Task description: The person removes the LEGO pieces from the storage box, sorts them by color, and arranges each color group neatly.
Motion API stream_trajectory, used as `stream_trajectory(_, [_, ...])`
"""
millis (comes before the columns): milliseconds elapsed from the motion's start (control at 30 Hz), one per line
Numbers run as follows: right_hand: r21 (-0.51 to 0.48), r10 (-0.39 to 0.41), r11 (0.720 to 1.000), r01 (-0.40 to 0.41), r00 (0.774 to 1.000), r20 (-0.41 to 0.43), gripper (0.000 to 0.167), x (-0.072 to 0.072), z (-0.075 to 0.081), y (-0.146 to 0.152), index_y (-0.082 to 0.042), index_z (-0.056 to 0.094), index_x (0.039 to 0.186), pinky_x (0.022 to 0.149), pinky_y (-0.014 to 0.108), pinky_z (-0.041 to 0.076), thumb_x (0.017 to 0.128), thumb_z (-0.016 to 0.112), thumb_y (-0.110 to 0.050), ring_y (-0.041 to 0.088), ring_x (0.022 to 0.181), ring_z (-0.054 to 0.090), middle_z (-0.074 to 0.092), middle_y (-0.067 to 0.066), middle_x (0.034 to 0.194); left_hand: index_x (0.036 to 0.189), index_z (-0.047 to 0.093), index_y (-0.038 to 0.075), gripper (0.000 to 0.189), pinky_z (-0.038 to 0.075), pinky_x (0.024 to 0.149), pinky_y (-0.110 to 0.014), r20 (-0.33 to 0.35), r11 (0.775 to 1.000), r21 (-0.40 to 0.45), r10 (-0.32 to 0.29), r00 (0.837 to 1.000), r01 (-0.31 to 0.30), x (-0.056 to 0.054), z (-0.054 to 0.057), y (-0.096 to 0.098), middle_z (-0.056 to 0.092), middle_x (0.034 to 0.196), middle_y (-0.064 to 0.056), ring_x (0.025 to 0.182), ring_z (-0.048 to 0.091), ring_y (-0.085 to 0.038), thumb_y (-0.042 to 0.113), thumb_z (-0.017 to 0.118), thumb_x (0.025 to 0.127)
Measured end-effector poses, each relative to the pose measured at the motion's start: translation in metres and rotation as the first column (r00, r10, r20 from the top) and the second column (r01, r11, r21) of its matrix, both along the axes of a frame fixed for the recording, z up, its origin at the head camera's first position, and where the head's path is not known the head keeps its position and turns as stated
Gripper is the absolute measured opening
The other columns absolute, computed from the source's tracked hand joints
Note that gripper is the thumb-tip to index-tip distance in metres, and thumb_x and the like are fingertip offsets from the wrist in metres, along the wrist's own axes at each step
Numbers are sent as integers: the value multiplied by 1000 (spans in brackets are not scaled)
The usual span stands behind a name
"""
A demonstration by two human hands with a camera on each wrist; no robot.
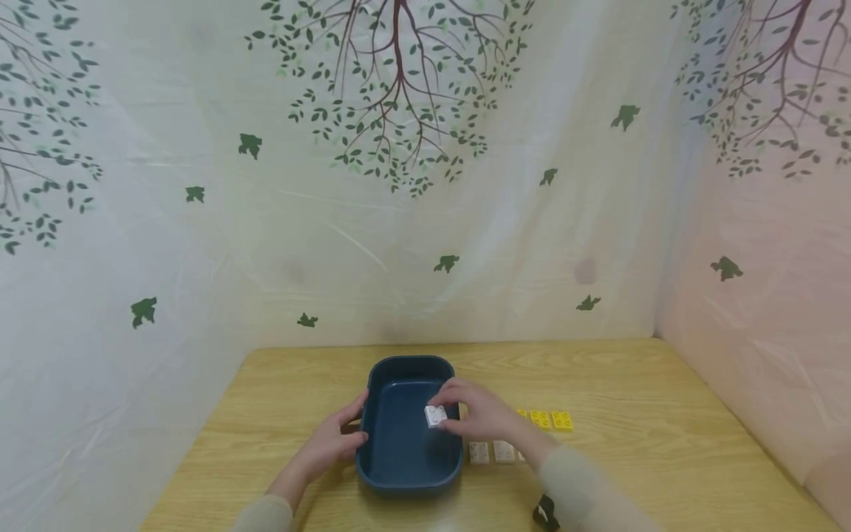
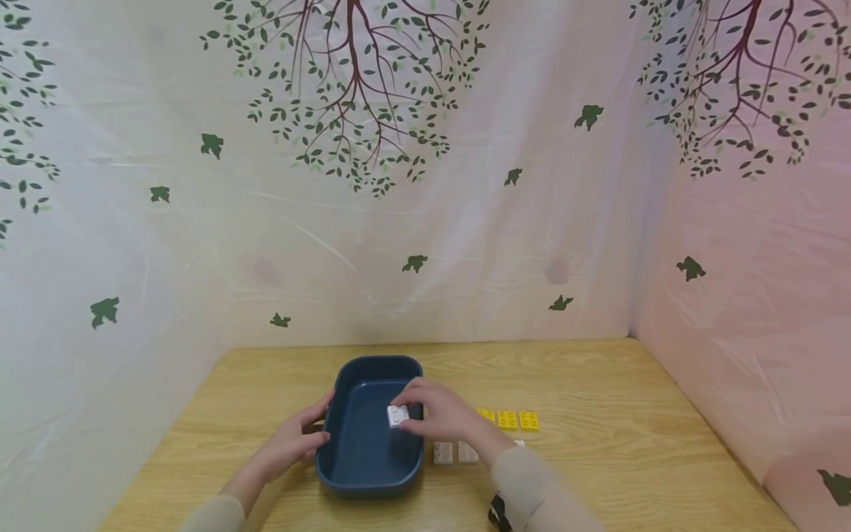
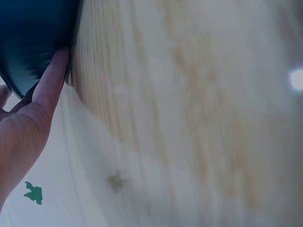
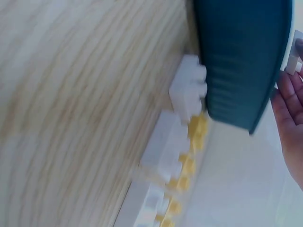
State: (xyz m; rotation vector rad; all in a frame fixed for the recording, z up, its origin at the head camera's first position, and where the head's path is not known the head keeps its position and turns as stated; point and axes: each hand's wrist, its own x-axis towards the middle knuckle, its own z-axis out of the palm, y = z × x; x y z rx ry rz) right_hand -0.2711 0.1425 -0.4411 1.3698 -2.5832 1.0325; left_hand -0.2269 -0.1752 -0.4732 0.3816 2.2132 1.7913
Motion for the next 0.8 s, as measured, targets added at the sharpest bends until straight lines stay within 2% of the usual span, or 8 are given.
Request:
stream_trajectory(133, [-54, -44, 998, 46, 998, 35, 28, 4, 2, 22, -14, 72, 115, 80, 41, 56, 87, 76, -16, 17, 92, 62, 63, -7, 107, 158, 17, 8, 79, 54, 91, -45, 1, 1000, -4, -11, 1000, 11, -1, 0, 0, 31, 150, -35, 133, 38, -52, 6, 59, 92])
stream_trajectory(300, [-96, -53, 994, 50, 998, -31, 29, 8, -3, 51, -13, 71, 113, 82, 37, 56, 85, 77, -11, 12, 94, 62, 64, -6, 107, 158, 17, 8, 78, 53, 92, -46, 18, 1000, -10, -16, 1000, 17, -1, 1, -1, 30, 151, -34, 134, 37, -52, 6, 58, 92])
stream_trajectory(433, [-88, -102, 991, 100, 995, -23, 29, 14, -7, 73, -12, 71, 113, 83, 40, 56, 85, 76, -11, 10, 96, 61, 64, -6, 106, 158, 16, 8, 78, 53, 92, -47, 36, 1000, 7, -16, 999, 16, 1, 2, 0, 29, 151, -35, 134, 36, -53, 4, 57, 93])
stream_trajectory(600, [-47, -179, 982, 181, 982, 53, 24, 23, -9, 98, -15, 72, 110, 83, 39, 55, 87, 76, -19, 9, 95, 61, 63, -9, 105, 158, 15, 8, 78, 53, 92, -48, 42, 1000, 27, -16, 999, 15, 4, 3, 1, 27, 152, -36, 134, 35, -53, 2, 56, 93])
stream_trajectory(800, [-30, -190, 981, 192, 980, 61, 22, 34, -13, 125, -11, 72, 107, 81, 36, 57, 86, 77, -18, 9, 93, 61, 63, -6, 103, 158, 16, 8, 78, 53, 92, -48, 35, 1000, 15, -2, 999, 2, 7, 3, 3, 27, 152, -35, 134, 36, -53, 1, 57, 93])
